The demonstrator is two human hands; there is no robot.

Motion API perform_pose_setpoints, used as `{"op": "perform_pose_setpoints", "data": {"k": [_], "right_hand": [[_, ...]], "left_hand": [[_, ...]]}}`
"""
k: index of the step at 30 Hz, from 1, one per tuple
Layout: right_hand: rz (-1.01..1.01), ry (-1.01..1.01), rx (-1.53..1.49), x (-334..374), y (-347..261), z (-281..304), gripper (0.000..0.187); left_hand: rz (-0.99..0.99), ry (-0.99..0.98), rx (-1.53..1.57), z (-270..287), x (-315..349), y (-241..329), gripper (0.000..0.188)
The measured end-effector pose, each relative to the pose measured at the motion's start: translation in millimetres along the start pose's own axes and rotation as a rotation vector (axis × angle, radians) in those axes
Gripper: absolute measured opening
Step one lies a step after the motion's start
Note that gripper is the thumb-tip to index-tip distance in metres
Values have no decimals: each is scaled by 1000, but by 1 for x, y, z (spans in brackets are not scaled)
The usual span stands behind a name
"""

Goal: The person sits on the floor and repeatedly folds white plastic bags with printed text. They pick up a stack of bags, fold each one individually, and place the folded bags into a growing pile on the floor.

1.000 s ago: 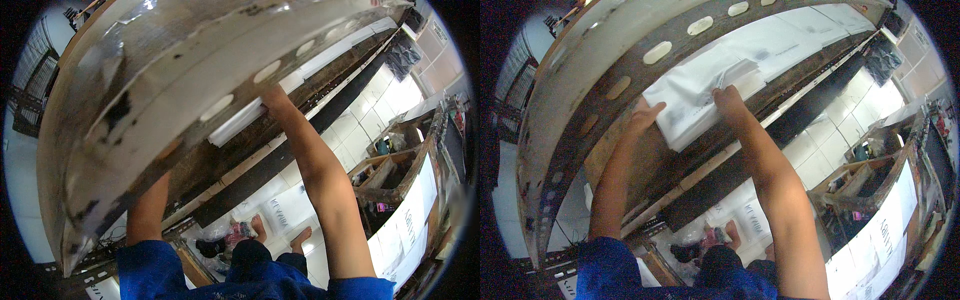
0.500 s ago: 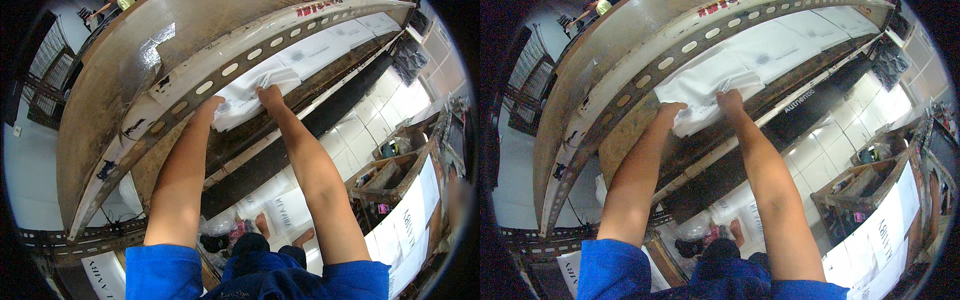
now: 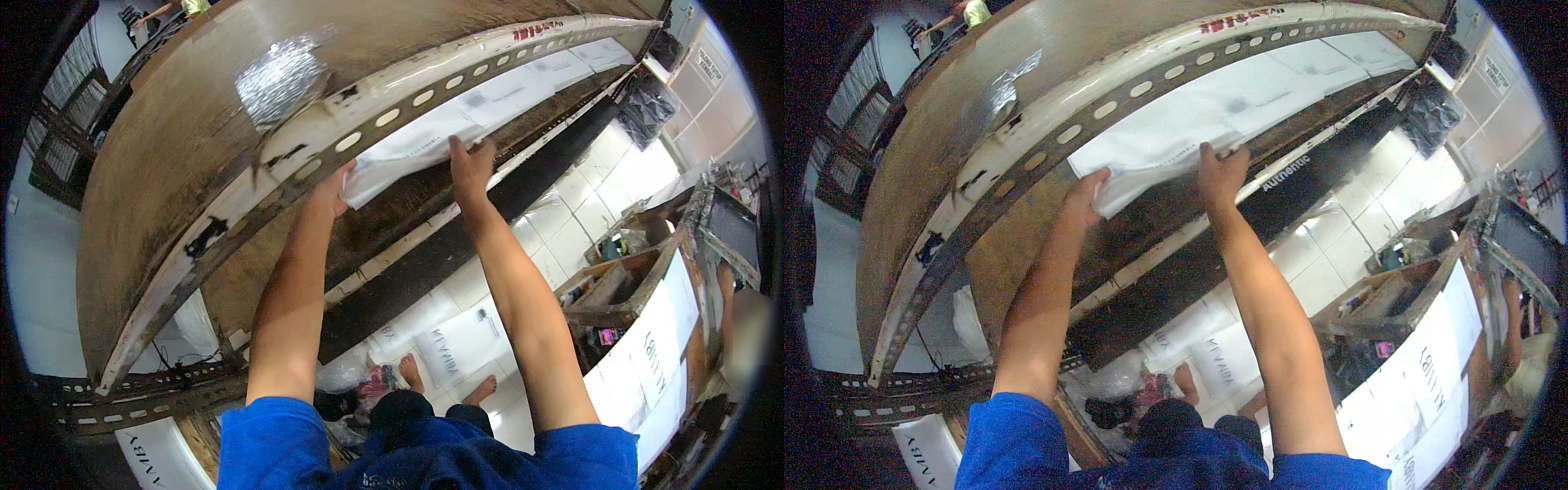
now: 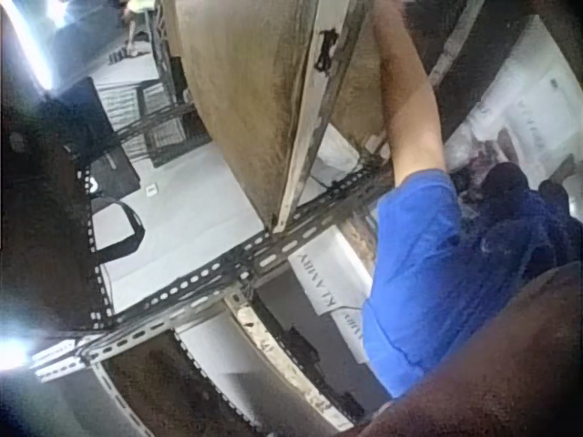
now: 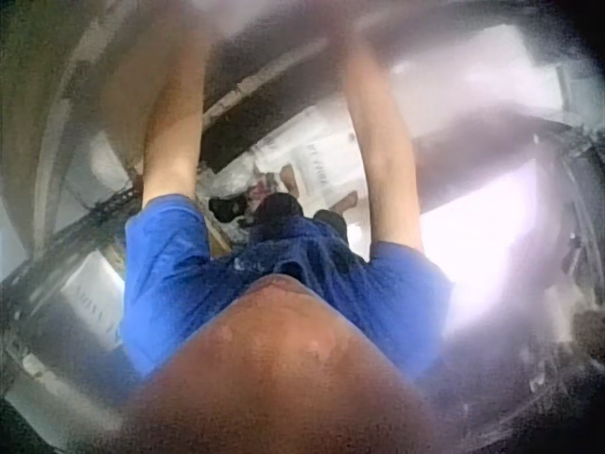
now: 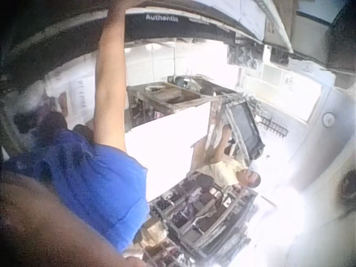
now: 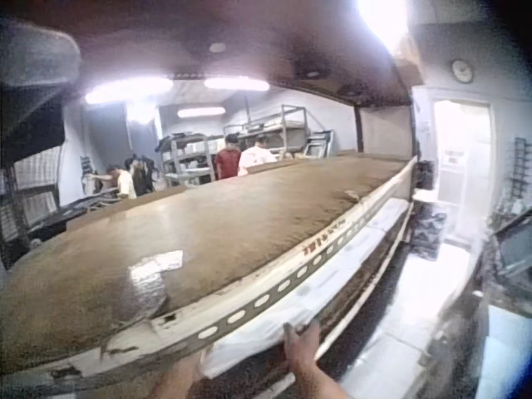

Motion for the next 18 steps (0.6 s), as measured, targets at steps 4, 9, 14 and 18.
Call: {"op": "perform_pose_setpoints", "data": {"k": [4,9,14,18], "right_hand": [[740,-136,694,110,-121,17,85],[782,-657,891,138,-161,15,84],[651,-916,717,175,-228,61,60],[838,-1009,740,222,-288,115,21]], "left_hand": [[-91,-11,119,-4,41,23,42],[-180,-96,295,-29,123,26,39],[-406,-224,374,-55,257,49,42],[-535,-343,411,-78,354,61,25]]}}
Point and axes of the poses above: each hand's wrist, its own x-axis away from the middle knuckle, its own z-axis out of the back of the hand, y = z × x, the point moved 8 cm from there along -x, towards the middle knuckle, and after that the axes turned 6 degrees about -z, right-handed, at the moved point
